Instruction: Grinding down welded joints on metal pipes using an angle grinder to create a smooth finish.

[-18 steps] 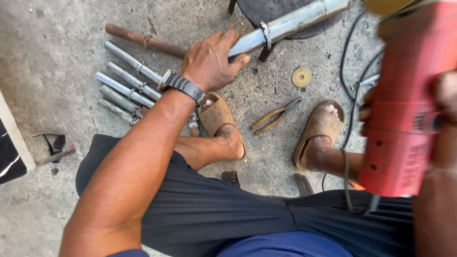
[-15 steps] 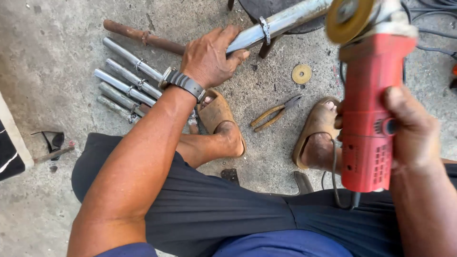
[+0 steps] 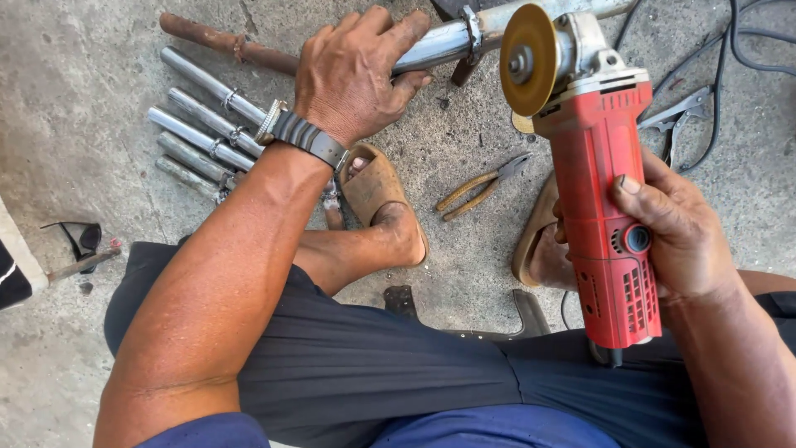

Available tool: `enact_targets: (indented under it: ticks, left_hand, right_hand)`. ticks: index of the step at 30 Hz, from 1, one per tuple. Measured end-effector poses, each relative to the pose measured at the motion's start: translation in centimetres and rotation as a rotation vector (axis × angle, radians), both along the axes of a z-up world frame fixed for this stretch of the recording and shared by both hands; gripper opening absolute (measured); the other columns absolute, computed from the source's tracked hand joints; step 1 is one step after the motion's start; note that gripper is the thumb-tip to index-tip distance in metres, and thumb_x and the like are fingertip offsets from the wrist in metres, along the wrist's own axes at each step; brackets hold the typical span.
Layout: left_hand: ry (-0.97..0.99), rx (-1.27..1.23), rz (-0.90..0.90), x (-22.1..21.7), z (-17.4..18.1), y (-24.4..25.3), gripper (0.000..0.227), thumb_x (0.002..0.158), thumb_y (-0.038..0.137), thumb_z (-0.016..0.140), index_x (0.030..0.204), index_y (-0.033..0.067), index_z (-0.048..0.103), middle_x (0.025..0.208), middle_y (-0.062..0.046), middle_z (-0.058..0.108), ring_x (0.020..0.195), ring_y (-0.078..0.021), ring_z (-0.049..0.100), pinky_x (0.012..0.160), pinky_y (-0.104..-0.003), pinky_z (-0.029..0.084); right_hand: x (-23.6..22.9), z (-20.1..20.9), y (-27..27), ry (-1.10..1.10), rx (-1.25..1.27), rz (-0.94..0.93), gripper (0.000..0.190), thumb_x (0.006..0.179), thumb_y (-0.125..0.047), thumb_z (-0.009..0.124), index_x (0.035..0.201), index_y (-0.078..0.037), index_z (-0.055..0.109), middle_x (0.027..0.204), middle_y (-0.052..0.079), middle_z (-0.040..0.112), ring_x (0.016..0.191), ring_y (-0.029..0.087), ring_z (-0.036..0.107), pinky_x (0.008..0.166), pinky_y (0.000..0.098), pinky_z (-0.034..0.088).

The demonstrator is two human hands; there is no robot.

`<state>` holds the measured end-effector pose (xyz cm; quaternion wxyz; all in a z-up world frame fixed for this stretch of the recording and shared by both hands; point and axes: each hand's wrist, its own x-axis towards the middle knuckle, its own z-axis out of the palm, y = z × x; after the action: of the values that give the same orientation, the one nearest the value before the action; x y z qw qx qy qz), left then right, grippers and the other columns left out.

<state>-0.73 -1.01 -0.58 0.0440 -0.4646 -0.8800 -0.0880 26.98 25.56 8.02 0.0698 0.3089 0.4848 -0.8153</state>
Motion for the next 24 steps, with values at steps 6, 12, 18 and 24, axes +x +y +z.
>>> enact_targets:
  ticks: [6, 12, 18, 24]
  left_hand:
    - [0.026, 0.016, -0.015, 0.1, 0.3, 0.2, 0.06, 0.097, 0.054, 0.095, 0.142, 0.0285, 0.064, 0.112, -0.003, 0.068, 0.098, -0.0362, 0.069, 0.07, -0.056, 0.057]
    - [0.012, 0.036, -0.034, -0.2, -1.1, 0.0, 0.062, 0.104, 0.053, 0.094, 0.151, 0.0268, 0.063, 0.14, -0.004, 0.067, 0.119, -0.0398, 0.067, 0.085, -0.065, 0.061]
    - [0.029, 0.067, -0.018, 0.0, -0.2, 0.3, 0.065, 0.094, 0.049, 0.098, 0.147, 0.0295, 0.067, 0.128, -0.001, 0.071, 0.111, -0.0361, 0.069, 0.081, -0.057, 0.059]
    - [0.057, 0.07, -0.025, -0.1, -1.0, 0.1, 0.071, 0.1, 0.052, 0.099, 0.156, 0.0329, 0.06, 0.141, 0.001, 0.073, 0.118, -0.0366, 0.071, 0.087, -0.058, 0.06]
  right_hand:
    - [0.1, -1.2, 0.2, -0.035, 0.039, 0.019, 0.073, 0.093, -0.03, 0.075, 0.159, -0.004, 0.059, 0.113, 0.004, 0.075, 0.085, 0.013, 0.073, 0.073, 0.0261, 0.061]
    - [-0.3, -1.2, 0.1, -0.052, 0.046, 0.031, 0.076, 0.093, -0.031, 0.074, 0.161, -0.002, 0.056, 0.114, 0.009, 0.075, 0.085, 0.017, 0.075, 0.074, 0.0284, 0.064]
    - [-0.4, -1.5, 0.2, -0.06, 0.072, 0.051, 0.075, 0.092, -0.03, 0.075, 0.16, -0.003, 0.058, 0.115, 0.006, 0.074, 0.087, 0.015, 0.073, 0.076, 0.0269, 0.062]
    - [-0.7, -1.3, 0.1, -0.108, 0.158, 0.061, 0.07, 0.093, -0.03, 0.072, 0.157, -0.005, 0.06, 0.115, 0.004, 0.072, 0.089, 0.014, 0.071, 0.078, 0.0261, 0.06]
